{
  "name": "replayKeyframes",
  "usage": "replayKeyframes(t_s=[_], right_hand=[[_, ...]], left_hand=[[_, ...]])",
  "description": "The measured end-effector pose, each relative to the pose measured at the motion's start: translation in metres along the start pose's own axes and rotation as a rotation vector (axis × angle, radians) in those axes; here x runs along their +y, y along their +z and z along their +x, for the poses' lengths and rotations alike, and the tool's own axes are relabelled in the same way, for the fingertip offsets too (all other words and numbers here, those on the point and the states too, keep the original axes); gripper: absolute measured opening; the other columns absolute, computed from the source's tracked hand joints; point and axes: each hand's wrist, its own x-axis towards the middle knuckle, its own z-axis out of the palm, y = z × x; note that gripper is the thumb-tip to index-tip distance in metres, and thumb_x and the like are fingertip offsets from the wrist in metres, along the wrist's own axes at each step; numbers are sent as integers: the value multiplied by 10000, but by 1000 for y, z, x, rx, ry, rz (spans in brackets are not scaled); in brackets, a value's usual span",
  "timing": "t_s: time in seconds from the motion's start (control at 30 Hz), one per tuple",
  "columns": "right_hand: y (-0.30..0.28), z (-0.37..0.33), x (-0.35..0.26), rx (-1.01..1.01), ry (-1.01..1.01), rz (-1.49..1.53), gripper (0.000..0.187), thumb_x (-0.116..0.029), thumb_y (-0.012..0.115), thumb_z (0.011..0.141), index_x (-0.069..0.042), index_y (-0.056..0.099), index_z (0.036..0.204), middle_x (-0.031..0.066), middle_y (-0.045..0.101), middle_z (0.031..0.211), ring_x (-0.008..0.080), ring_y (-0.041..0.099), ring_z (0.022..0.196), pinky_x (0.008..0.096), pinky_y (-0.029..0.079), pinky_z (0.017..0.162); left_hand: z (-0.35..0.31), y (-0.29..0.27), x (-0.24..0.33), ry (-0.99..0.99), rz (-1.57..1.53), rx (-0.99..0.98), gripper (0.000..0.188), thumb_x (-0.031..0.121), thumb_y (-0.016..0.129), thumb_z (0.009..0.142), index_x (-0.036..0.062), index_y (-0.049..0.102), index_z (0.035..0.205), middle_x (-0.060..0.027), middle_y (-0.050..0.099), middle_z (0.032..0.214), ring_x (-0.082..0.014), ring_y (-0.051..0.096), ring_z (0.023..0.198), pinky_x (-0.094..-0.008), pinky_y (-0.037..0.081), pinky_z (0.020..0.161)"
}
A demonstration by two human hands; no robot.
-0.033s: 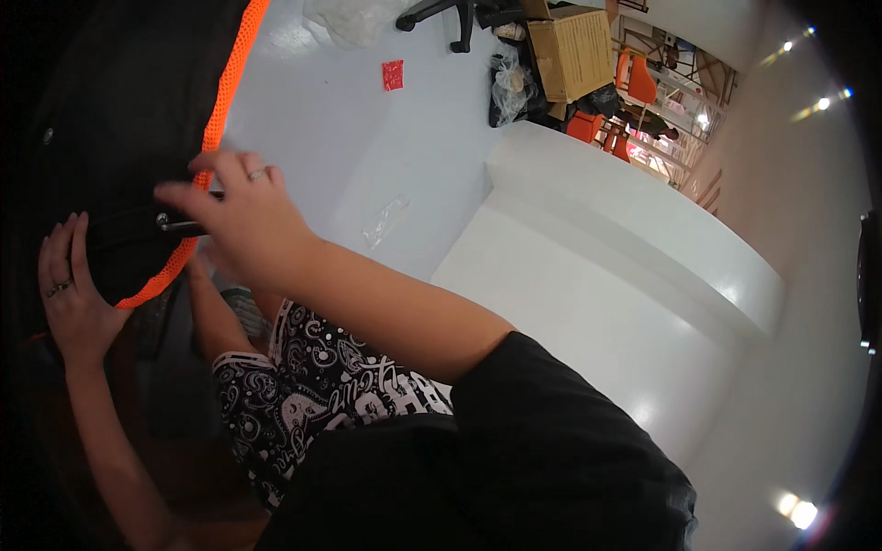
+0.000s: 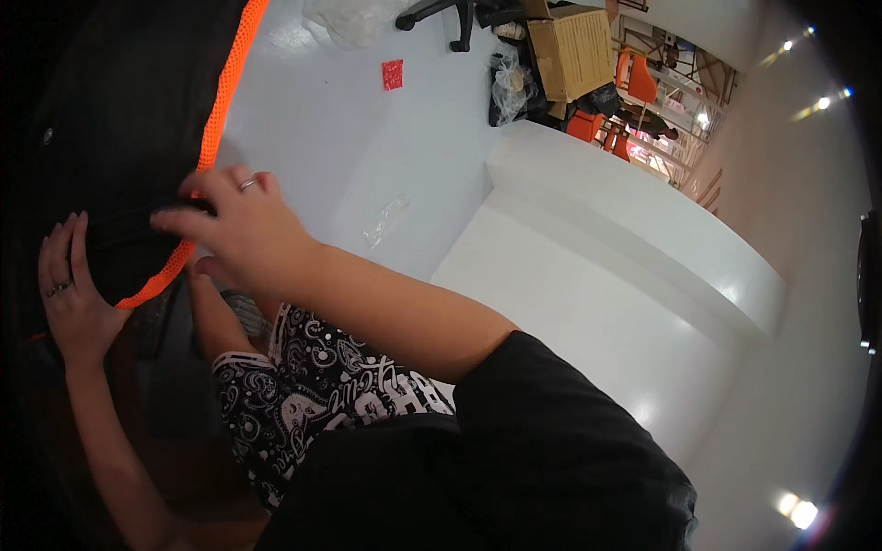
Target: The person assembles a black bag with orange trim by inserting and tightening multiple metal fasteners into the fabric. They use a small metal tool to secure each fastener, working systematically around the bag's perimeter.
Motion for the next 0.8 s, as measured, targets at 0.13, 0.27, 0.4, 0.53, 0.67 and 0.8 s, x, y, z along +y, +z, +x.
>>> replayKeyframes(t_s=[0.13,0.27,0.4,0.53,0.67,0.8], right_hand=[[-6,7,7,-175,-166,-147,356,-170,661,790,-207,693,1143,-18,628,980,182,613,979,450,425,868],[-10,7,6,-264,-297,-287,329,-213,613,829,-227,694,1147,-61,635,919,165,648,866,444,437,857],[-13,28,24,-375,-531,-340,311,-222,613,821,-238,695,1120,-86,630,882,163,665,766,430,449,830],[-21,70,33,-596,-799,-359,288,-254,612,814,-264,685,1093,-80,632,857,151,668,832,407,454,799],[-14,96,36,-496,-993,-239,252,-317,649,783,-266,678,1028,-57,629,910,157,646,942,392,453,790],[23,82,7,-367,-688,-189,208,-299,692,768,-218,643,953,-19,607,971,205,634,947,402,464,777]], left_hand=[[0,-2,1,-6,31,-17,1114,311,890,571,65,292,1478,-143,414,1441,-319,404,1354,-474,341,1139],[-2,-3,-1,11,48,-8,1032,426,847,612,41,362,1437,-118,442,1403,-296,415,1333,-465,360,1127],[3,-3,0,27,41,21,1014,455,835,617,31,388,1422,-122,457,1388,-299,418,1326,-461,363,1121],[3,-2,0,28,33,6,1013,442,839,617,25,387,1422,-125,458,1385,-301,414,1328,-455,355,1126],[-1,-6,-3,7,33,-9,1040,391,860,597,33,362,1437,-126,440,1404,-301,398,1342,-452,332,1141],[0,-2,-4,0,10,4,1107,305,895,555,63,316,1468,-127,408,1444,-301,368,1373,-453,296,1164]])
